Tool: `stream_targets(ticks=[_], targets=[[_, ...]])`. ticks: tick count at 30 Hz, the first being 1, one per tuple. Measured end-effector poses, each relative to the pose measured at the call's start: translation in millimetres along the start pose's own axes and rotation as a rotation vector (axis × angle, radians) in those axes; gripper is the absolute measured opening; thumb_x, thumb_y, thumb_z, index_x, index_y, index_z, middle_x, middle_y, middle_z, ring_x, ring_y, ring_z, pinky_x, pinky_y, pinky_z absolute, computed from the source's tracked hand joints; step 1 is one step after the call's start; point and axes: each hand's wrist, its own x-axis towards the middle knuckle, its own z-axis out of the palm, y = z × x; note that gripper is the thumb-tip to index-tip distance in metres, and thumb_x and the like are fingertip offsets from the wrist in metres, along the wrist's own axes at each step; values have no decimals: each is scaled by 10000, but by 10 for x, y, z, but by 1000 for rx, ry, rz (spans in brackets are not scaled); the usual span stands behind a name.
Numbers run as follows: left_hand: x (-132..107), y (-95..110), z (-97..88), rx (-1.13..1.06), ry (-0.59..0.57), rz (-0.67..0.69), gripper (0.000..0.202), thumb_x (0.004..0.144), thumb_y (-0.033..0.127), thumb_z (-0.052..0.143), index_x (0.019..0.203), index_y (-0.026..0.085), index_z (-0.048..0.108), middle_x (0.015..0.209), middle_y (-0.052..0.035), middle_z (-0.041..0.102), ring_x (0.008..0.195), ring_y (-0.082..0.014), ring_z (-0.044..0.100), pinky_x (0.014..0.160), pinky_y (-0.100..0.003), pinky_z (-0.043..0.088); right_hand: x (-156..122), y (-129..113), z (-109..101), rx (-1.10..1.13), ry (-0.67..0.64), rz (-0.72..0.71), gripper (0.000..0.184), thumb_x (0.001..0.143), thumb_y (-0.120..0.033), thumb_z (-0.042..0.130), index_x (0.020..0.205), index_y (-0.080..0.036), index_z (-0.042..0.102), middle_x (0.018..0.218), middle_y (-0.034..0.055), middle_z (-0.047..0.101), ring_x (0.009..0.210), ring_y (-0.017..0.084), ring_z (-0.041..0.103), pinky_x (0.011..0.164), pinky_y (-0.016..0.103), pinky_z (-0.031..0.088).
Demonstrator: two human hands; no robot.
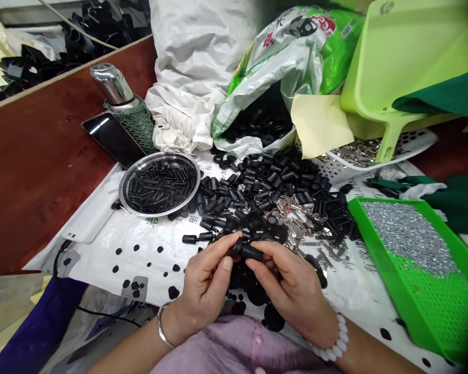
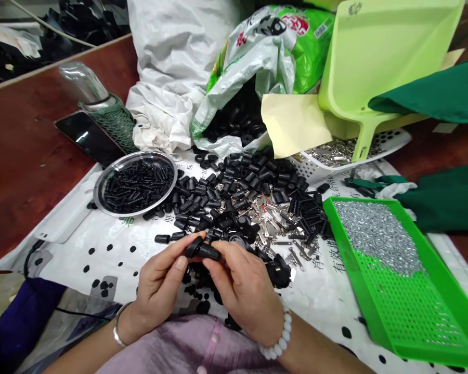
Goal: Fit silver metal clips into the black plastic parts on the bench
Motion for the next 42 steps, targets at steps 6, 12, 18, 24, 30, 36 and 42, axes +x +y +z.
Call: stream_targets(ticks=[6, 12, 18, 24, 30, 36, 42], targets=[[24, 5, -47, 120, 4, 200, 415, 843, 56, 492, 1225, 215, 532, 1258, -90, 550, 1133, -198, 541, 961, -343, 470, -43, 3, 20, 25, -37, -4, 207, 871, -185, 484, 1076, -178, 508, 847, 33, 649, 687, 127, 614, 634, 233, 503], [36, 116, -122, -32, -82, 265, 349, 837, 93, 544, 1149, 242, 597, 1266, -100, 516, 1088, -209, 560, 872, -308, 514, -93, 9, -22, 271, -115, 64, 236, 883, -166, 457, 1111, -215, 498, 701, -28, 614, 514, 74, 562, 500, 174, 464], [11, 129, -127, -191, -84, 106, 561, 779, 181, 647, 1294, 227, 431, 1168, -113, 560, 1066, -224, 543, 920, -343, 469, -157, 23, 1, 458, -171, 181, 254, 893, -186, 440, 1129, -266, 493, 724, -26, 606, 559, 87, 586, 529, 193, 484], [60, 146, -143, -134, -133, 129, 531, 776, 214, 657, 1268, 245, 461, 1157, -88, 557, 1102, -219, 488, 964, -342, 412, -209, 52, 44, 569, -137, 251, 274, 893, -193, 456, 1137, -309, 502, 700, -35, 590, 589, 90, 566, 558, 189, 473], [116, 241, -255, -98, -290, 209, 528, 823, 183, 579, 1320, 217, 403, 1185, -122, 516, 1108, -233, 484, 954, -357, 420, -149, -40, 18, 817, -305, 359, 209, 904, -273, 450, 1065, -205, 566, 580, -28, 559, 498, 85, 516, 501, 193, 432], [203, 329, -397, -212, -456, 235, 496, 846, 133, 528, 1323, 198, 410, 1201, -138, 519, 1096, -225, 512, 921, -330, 452, -152, -58, 110, 1297, -474, 609, 208, 860, -335, 537, 883, -138, 599, 608, -3, 587, 399, 50, 495, 410, 166, 394], [212, 372, -479, -230, -528, 204, 483, 822, 67, 515, 1294, 147, 452, 1225, -161, 516, 1091, -217, 536, 922, -325, 461, -188, -36, 171, 1376, -496, 658, 239, 843, -338, 568, 958, -130, 595, 618, 13, 622, 383, 40, 503, 395, 144, 396]])
